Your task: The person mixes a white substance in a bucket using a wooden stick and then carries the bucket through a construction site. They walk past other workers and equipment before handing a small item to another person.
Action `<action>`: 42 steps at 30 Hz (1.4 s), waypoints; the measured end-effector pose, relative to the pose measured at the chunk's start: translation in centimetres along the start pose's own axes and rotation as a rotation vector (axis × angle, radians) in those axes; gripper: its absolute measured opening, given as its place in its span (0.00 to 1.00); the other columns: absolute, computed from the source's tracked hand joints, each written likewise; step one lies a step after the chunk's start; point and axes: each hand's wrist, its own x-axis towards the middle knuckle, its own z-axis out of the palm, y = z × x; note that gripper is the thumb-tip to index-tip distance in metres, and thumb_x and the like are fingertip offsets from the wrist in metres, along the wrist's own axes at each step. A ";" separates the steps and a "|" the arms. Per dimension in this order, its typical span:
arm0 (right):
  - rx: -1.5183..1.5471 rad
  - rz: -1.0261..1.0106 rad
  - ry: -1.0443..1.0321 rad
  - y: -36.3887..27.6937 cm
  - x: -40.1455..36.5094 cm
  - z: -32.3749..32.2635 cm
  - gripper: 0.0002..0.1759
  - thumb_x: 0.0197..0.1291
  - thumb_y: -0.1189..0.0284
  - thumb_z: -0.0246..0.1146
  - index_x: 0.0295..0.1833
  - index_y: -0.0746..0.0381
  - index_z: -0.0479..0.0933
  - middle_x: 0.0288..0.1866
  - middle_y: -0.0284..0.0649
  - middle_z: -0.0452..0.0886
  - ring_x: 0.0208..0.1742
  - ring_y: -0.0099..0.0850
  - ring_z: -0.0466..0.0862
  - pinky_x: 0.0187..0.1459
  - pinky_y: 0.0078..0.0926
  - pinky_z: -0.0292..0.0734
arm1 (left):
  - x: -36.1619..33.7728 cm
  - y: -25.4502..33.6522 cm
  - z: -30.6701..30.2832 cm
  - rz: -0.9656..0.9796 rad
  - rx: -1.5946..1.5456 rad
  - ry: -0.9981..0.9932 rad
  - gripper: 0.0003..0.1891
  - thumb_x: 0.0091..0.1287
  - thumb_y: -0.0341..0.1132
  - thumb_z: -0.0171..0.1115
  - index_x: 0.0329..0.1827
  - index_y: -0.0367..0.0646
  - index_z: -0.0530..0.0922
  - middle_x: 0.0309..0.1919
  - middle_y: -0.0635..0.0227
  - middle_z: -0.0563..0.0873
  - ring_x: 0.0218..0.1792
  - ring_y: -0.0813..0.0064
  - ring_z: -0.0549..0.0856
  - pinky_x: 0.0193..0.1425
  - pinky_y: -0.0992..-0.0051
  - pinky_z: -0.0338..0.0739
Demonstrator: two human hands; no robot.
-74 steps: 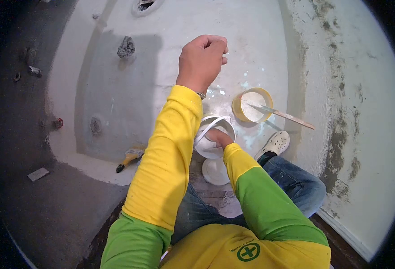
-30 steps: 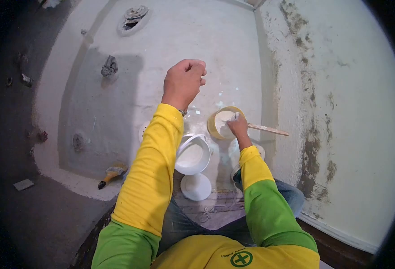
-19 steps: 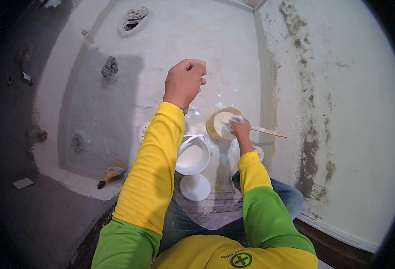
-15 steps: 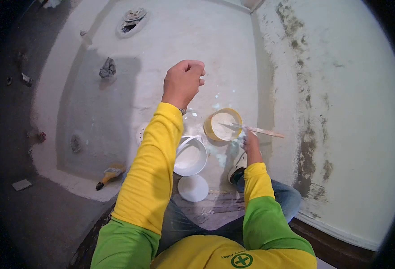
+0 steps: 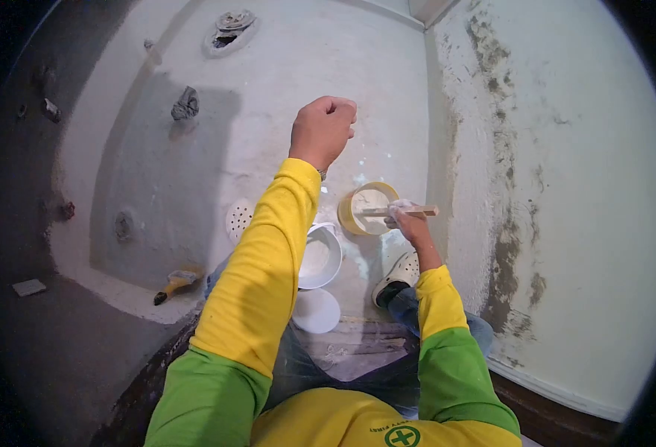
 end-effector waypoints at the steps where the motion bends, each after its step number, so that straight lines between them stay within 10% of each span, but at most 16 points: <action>1: 0.000 0.055 0.017 -0.3 -0.1 -0.9 0.14 0.60 0.65 0.60 0.44 0.66 0.78 0.36 0.41 0.81 0.35 0.28 0.83 0.39 0.29 0.81 | 0.0 -0.1 0.0 0.000 -0.002 0.000 0.12 0.60 0.38 0.58 0.35 0.36 0.82 0.27 0.68 0.84 0.25 0.77 0.82 0.35 0.78 0.76; 7: 0.142 0.048 0.317 0.5 1.7 -1.1 0.10 0.60 0.69 0.59 0.41 0.65 0.79 0.35 0.38 0.82 0.37 0.29 0.84 0.41 0.30 0.79 | -0.2 0.8 -1.5 -0.040 0.035 -0.046 0.11 0.64 0.38 0.57 0.44 0.41 0.79 0.34 0.72 0.82 0.32 0.81 0.81 0.30 0.81 0.74; 9: -0.027 -0.221 0.354 2.1 1.7 1.0 0.11 0.59 0.69 0.60 0.40 0.66 0.79 0.34 0.37 0.82 0.38 0.27 0.83 0.41 0.32 0.78 | 0.1 0.2 -1.2 0.007 -0.041 0.024 0.13 0.59 0.39 0.58 0.36 0.38 0.83 0.27 0.67 0.84 0.25 0.76 0.83 0.35 0.76 0.77; 10: -0.802 -0.746 0.486 7.4 3.7 1.0 0.10 0.60 0.70 0.61 0.40 0.67 0.79 0.33 0.36 0.81 0.36 0.24 0.81 0.37 0.32 0.77 | 0.4 -0.2 -0.9 0.021 -0.044 0.030 0.13 0.59 0.39 0.58 0.36 0.38 0.83 0.27 0.67 0.84 0.25 0.76 0.83 0.35 0.76 0.77; 13: -0.153 -0.119 -0.132 0.5 -1.0 0.3 0.16 0.64 0.64 0.55 0.47 0.66 0.78 0.45 0.41 0.81 0.47 0.32 0.81 0.50 0.31 0.76 | 1.5 -1.7 -0.8 0.071 0.047 0.020 0.13 0.60 0.41 0.57 0.35 0.42 0.84 0.31 0.59 0.86 0.33 0.66 0.85 0.43 0.71 0.78; 15: -0.080 0.060 -0.060 -0.2 -0.1 -1.6 0.15 0.63 0.67 0.56 0.47 0.66 0.78 0.45 0.41 0.81 0.42 0.33 0.83 0.47 0.30 0.78 | 1.6 -1.7 -0.7 0.120 0.082 0.055 0.13 0.60 0.42 0.57 0.35 0.43 0.84 0.33 0.57 0.86 0.36 0.62 0.85 0.45 0.70 0.78; 18: -0.022 0.015 0.087 2.3 2.8 -2.0 0.13 0.61 0.70 0.59 0.46 0.67 0.79 0.44 0.41 0.81 0.39 0.32 0.83 0.45 0.29 0.80 | 0.9 -1.0 -0.5 0.077 0.094 0.050 0.14 0.60 0.43 0.57 0.36 0.43 0.84 0.36 0.57 0.86 0.41 0.57 0.84 0.49 0.68 0.77; 20: -0.099 -0.427 0.206 6.2 4.8 -0.6 0.13 0.57 0.71 0.62 0.45 0.66 0.79 0.40 0.44 0.82 0.34 0.32 0.83 0.42 0.30 0.80 | 0.7 -0.6 -0.5 0.081 0.129 0.050 0.14 0.61 0.44 0.57 0.37 0.43 0.84 0.36 0.57 0.86 0.41 0.57 0.84 0.48 0.68 0.77; 28: -0.308 -0.075 0.040 0.1 3.0 -1.8 0.13 0.58 0.74 0.61 0.47 0.67 0.79 0.41 0.38 0.82 0.39 0.29 0.82 0.42 0.30 0.79 | 0.1 -0.8 0.2 0.088 0.151 0.022 0.14 0.61 0.44 0.57 0.38 0.43 0.83 0.36 0.57 0.86 0.41 0.57 0.84 0.48 0.66 0.77; 30: 0.131 -0.207 0.207 3.9 4.4 -0.5 0.13 0.58 0.73 0.60 0.47 0.67 0.79 0.40 0.38 0.82 0.38 0.28 0.81 0.42 0.30 0.79 | -0.1 -0.8 0.5 0.123 0.160 0.035 0.14 0.62 0.42 0.58 0.38 0.39 0.82 0.25 0.65 0.84 0.27 0.75 0.82 0.37 0.74 0.77; 35: -0.692 -0.644 -0.156 2.1 3.9 -1.8 0.12 0.59 0.73 0.60 0.45 0.68 0.80 0.43 0.42 0.82 0.41 0.30 0.82 0.42 0.30 0.79 | -0.5 -0.6 0.8 0.103 0.215 0.004 0.16 0.63 0.45 0.57 0.41 0.40 0.82 0.26 0.63 0.85 0.28 0.72 0.83 0.39 0.72 0.77; 37: -0.414 -0.108 -0.017 3.3 5.8 -3.4 0.13 0.60 0.72 0.59 0.46 0.68 0.79 0.45 0.44 0.82 0.41 0.32 0.82 0.43 0.32 0.79 | -0.4 -0.6 0.8 0.108 0.215 0.006 0.17 0.63 0.45 0.57 0.41 0.40 0.82 0.26 0.64 0.85 0.28 0.72 0.83 0.39 0.72 0.77; 40: 0.157 -0.180 0.303 6.4 6.7 -0.6 0.12 0.58 0.71 0.61 0.45 0.66 0.80 0.40 0.39 0.84 0.40 0.30 0.82 0.45 0.31 0.77 | -0.4 -0.6 0.8 0.106 0.215 0.010 0.16 0.63 0.45 0.58 0.41 0.40 0.82 0.27 0.65 0.85 0.28 0.73 0.83 0.39 0.73 0.77; 42: 0.122 -0.179 0.034 -0.3 1.6 1.3 0.11 0.57 0.72 0.61 0.44 0.66 0.80 0.39 0.39 0.83 0.39 0.29 0.82 0.43 0.30 0.78 | -0.4 -0.7 0.8 0.110 0.224 0.001 0.16 0.63 0.44 0.58 0.41 0.40 0.82 0.28 0.66 0.85 0.28 0.74 0.83 0.39 0.74 0.77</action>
